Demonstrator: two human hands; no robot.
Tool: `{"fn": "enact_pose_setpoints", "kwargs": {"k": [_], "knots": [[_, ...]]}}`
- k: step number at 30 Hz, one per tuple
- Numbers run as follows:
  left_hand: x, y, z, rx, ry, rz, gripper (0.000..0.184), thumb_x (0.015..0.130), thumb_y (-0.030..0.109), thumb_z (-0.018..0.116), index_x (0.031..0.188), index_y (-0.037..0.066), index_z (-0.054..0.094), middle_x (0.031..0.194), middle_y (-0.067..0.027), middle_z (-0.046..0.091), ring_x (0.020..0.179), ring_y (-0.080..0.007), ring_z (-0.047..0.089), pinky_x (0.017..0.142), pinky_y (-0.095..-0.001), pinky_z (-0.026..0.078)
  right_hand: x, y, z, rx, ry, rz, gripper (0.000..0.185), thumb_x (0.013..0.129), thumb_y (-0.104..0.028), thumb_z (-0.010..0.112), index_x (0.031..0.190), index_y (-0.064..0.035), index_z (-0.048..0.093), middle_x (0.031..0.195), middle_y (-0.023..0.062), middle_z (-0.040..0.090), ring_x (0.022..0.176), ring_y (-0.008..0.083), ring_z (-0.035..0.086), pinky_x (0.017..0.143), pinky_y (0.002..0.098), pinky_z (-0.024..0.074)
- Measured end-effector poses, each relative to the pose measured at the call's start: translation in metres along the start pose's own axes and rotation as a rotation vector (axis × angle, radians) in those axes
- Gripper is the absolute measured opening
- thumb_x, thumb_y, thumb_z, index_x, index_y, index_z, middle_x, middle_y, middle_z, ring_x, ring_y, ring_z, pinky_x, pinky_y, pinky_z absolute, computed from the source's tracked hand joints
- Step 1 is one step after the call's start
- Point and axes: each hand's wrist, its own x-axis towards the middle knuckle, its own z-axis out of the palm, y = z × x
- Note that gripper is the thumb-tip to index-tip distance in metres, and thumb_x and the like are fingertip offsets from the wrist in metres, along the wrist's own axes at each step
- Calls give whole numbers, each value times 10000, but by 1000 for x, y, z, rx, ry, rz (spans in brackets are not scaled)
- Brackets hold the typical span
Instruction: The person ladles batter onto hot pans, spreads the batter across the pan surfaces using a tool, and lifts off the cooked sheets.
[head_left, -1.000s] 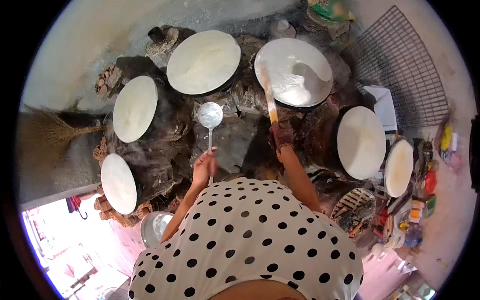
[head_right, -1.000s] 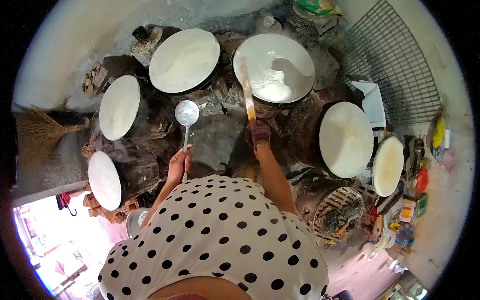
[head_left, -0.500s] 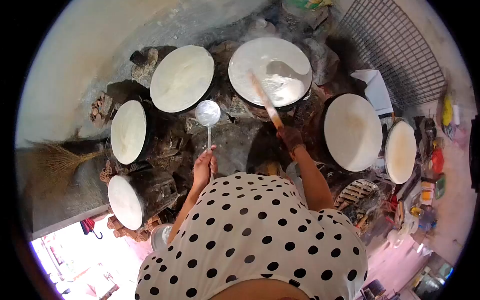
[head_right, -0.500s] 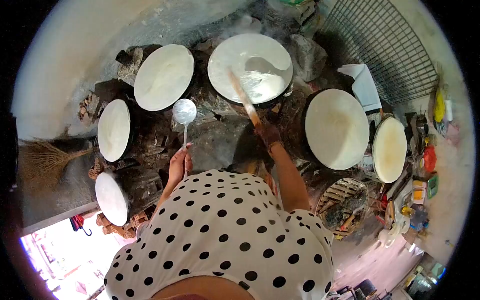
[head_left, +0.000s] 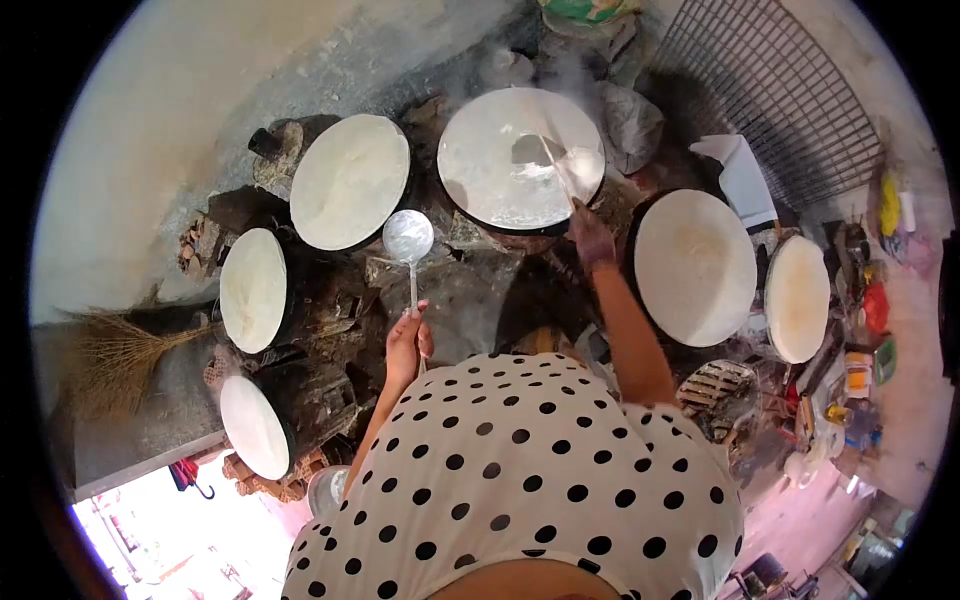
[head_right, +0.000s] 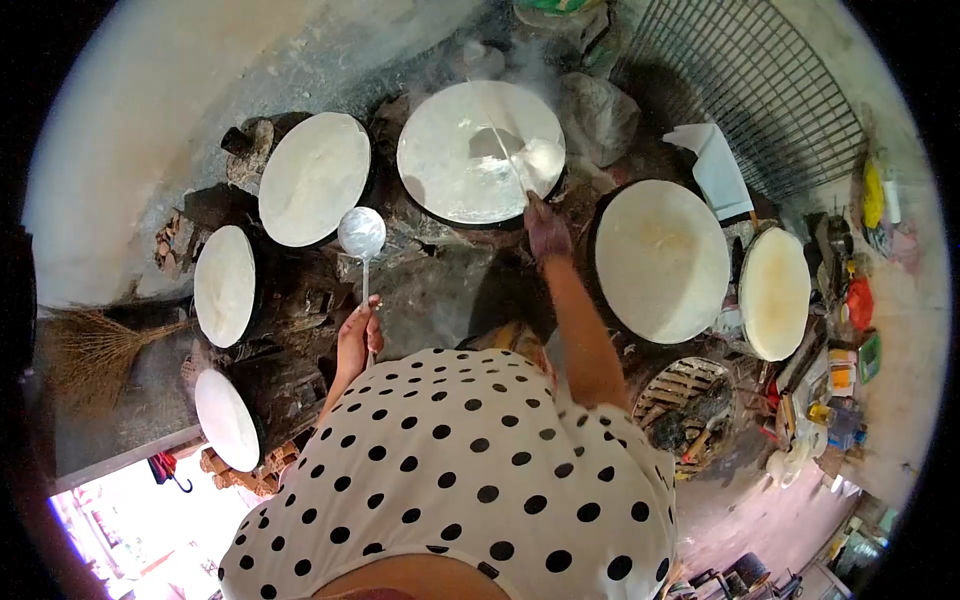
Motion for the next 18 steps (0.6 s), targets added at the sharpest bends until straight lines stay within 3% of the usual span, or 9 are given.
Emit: {"fn": "enact_pose_setpoints", "kwargs": {"k": [2,3,6,8,12,14,16,17,18], "knots": [[-4,2,0,19,-3,18,348,1006,248,458,1259,11,480,612,30,470,442,-64,406,430,-226,334,-22,-61,-52,253,164,419,430,959,-385,445,1280,-117,546,1197,148,605,1031,358,596,885,424,473],[-6,-2,-4,40,6,39,348,1009,259,453,1256,17,493,613,37,458,438,-56,393,425,-226,330,-32,-69,-52,255,163,414,430,959,-385,445,1280,-117,546,1197,148,605,1031,358,596,885,424,473],[-6,-1,-12,76,12,44,344,1015,260,440,1250,16,503,608,42,452,432,-49,379,421,-225,324,-37,-79,-39,106,116,776,469,955,-422,447,1318,-136,523,1221,141,596,1067,362,581,908,414,469],[-7,-5,-18,81,0,13,341,1014,256,444,1251,18,502,603,41,457,435,-51,381,425,-225,325,1,-68,-20,326,-84,1130,499,934,-460,482,1311,-139,536,1212,148,600,1104,356,561,940,399,452],[-7,2,-16,117,4,-19,303,1012,203,429,1244,23,508,604,29,463,444,-69,405,436,-240,349,43,-61,-3,551,-225,1127,530,913,-497,506,1292,-130,558,1246,143,589,1130,335,551,955,389,443],[-10,5,-13,130,-11,9,293,1012,192,426,1240,31,512,594,31,455,438,-61,399,424,-229,341,23,-48,7,833,-206,705,540,907,-503,518,1282,-117,565,1279,134,575,1097,325,576,917,388,467],[-16,9,-10,67,20,-17,298,1011,194,430,1237,17,510,592,28,462,432,-59,397,411,-217,335,-12,-24,21,533,-200,565,483,940,-436,485,1308,-129,540,1317,96,557,1087,291,589,906,386,474],[-17,10,-7,44,42,-16,306,1012,184,420,1242,-2,500,591,22,467,431,-64,404,408,-213,337,-32,-16,36,2,-332,511,454,951,-395,472,1320,-136,527,1322,75,554,1101,267,583,918,380,468],[-16,6,-11,39,47,-12,306,1012,184,420,1242,-2,500,591,22,467,431,-64,404,408,-213,337,-32,-20,40,68,-395,674,422,969,-334,438,1335,-136,509,1336,67,543,1112,238,576,920,371,467]]}}
